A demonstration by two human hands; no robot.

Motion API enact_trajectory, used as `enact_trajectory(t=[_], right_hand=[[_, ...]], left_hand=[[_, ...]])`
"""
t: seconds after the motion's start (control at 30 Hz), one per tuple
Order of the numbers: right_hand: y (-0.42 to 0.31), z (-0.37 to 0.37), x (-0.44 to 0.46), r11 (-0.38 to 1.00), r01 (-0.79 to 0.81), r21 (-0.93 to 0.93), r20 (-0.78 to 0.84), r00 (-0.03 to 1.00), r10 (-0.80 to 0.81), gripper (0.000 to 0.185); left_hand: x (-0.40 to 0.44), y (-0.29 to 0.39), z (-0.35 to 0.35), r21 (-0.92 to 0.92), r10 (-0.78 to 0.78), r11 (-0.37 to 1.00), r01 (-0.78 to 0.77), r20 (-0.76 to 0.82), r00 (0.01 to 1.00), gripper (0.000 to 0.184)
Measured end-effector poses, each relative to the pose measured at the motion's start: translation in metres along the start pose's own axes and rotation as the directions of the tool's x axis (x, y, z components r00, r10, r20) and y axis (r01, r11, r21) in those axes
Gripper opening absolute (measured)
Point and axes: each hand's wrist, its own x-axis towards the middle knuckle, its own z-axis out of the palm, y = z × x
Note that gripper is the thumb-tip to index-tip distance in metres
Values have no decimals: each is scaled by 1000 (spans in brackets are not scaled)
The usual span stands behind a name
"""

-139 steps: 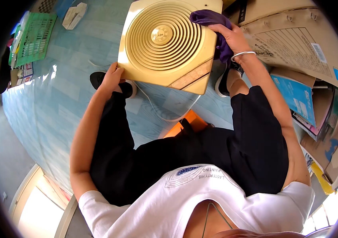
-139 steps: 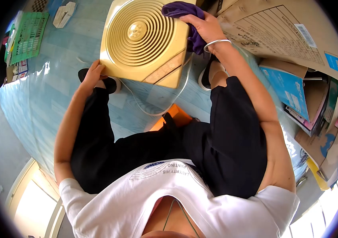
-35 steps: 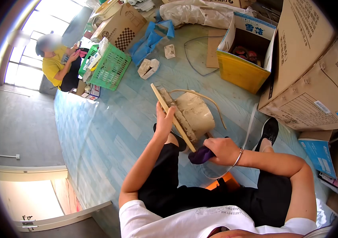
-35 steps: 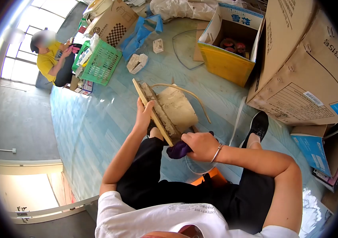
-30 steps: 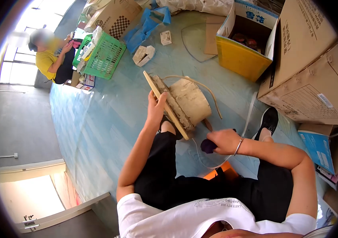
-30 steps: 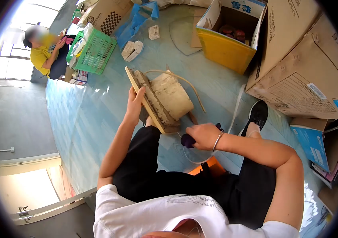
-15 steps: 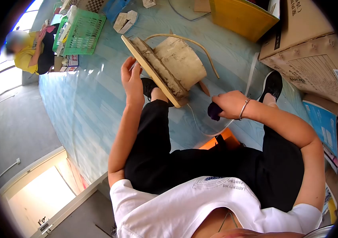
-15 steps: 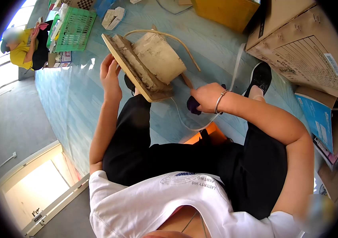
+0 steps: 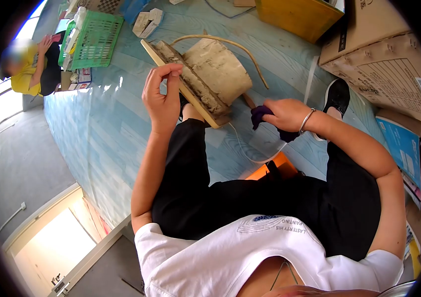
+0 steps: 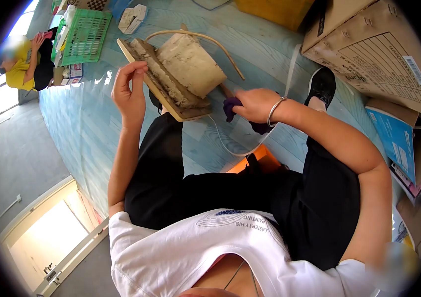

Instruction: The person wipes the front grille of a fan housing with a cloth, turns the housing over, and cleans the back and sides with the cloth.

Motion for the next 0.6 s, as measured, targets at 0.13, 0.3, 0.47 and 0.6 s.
enact_trajectory(t=[0.13,0.3,0.47,0.6], right_hand=[[4,4,-2,995,14,-97,124,992,-2,36],[2,2,-1,995,46,-94,125,992,-34,34],[3,2,-1,993,44,-109,141,990,-28,34],[3,5,0,992,42,-117,166,986,-22,34]], left_hand=[[0,3,1,137,74,987,-84,76,994,8],[2,10,-4,476,261,788,-392,318,911,13],[-2,-3,-2,573,144,745,-342,362,921,33],[3,8,-2,634,71,687,-356,428,901,37]])
